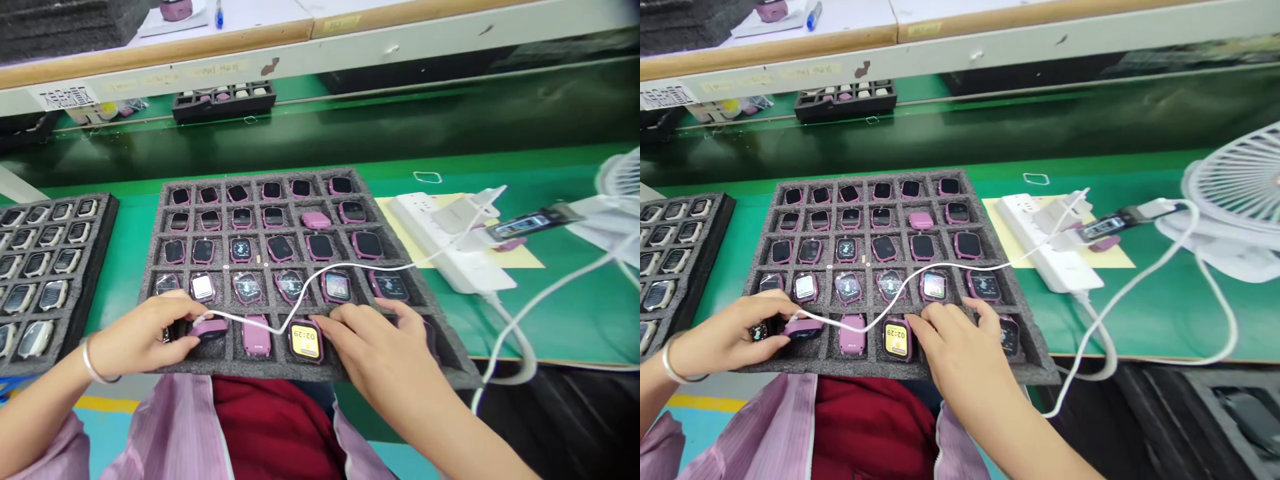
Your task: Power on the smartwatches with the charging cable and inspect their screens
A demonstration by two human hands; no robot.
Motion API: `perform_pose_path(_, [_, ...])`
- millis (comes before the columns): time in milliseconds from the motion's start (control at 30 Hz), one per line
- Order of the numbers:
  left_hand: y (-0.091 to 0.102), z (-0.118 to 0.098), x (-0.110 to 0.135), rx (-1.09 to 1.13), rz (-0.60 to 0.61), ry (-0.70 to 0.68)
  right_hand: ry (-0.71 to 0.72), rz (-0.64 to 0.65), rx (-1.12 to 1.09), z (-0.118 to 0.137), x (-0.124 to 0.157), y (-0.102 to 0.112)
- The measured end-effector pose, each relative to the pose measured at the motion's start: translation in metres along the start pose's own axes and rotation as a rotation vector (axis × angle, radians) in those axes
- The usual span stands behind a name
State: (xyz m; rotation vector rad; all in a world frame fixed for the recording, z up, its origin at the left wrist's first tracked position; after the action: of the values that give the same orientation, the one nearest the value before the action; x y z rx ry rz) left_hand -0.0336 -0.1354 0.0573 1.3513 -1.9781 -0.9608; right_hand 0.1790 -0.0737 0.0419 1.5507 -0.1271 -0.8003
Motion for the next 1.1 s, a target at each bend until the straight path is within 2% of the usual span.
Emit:
perform_pose_path(100, [0.006, 0.007, 0.001, -0.016, 0.056, 0.071, -0.004, 0.012, 0.037, 0.007, -0.004, 0.002])
perform_pose_path(200, [0.002, 0.006, 0.0, -0.018, 0.157, 0.077, -0.038, 0.001, 0.015, 0.011, -0.008, 0.004])
perform_pose_path(300, [-0.004, 0.006, 0.0, -0.012, 0.203, 0.095, -0.063, -0.01, -0.002, 0.01, -0.009, 0.005])
perform_pose_path(467, [-0.008, 0.016, 0.001, 0.005, 0.173, 0.191, -0.043, -0.012, 0.0, 0.007, -0.01, 0.006])
perform_pose_path(633, [-0.009, 0.014, -0.001, 0.001, 0.165, 0.184, -0.038, -0.002, 0.009, 0.008, -0.013, 0.007])
perform_pose_path(733, [-0.012, 0.01, -0.006, -0.15, 0.156, 0.197, -0.042, 0.003, 0.011, 0.01, -0.013, 0.008])
perform_pose_path(933, [-0.018, -0.002, -0.024, -0.674, 0.062, 0.199, -0.057, 0.005, 0.039, 0.011, -0.011, 0.009])
perform_pose_path(1100, [-0.016, -0.003, -0.028, -0.744, -0.011, 0.207, -0.085, -0.072, 0.077, 0.009, -0.01, 0.021])
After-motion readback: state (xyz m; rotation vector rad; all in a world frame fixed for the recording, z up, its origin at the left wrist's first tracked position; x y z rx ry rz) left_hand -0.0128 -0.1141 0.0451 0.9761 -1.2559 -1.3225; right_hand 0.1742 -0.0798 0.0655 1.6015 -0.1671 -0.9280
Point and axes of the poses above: each hand's wrist, its own x-axis away from the middle knuckle, its own y-axis out of the back of the hand, z = x × y, the point moved 9 cm from there along -x, towards the middle knuckle, and after that the axes turned 4 degrees about -z, right-handed, at the moved point
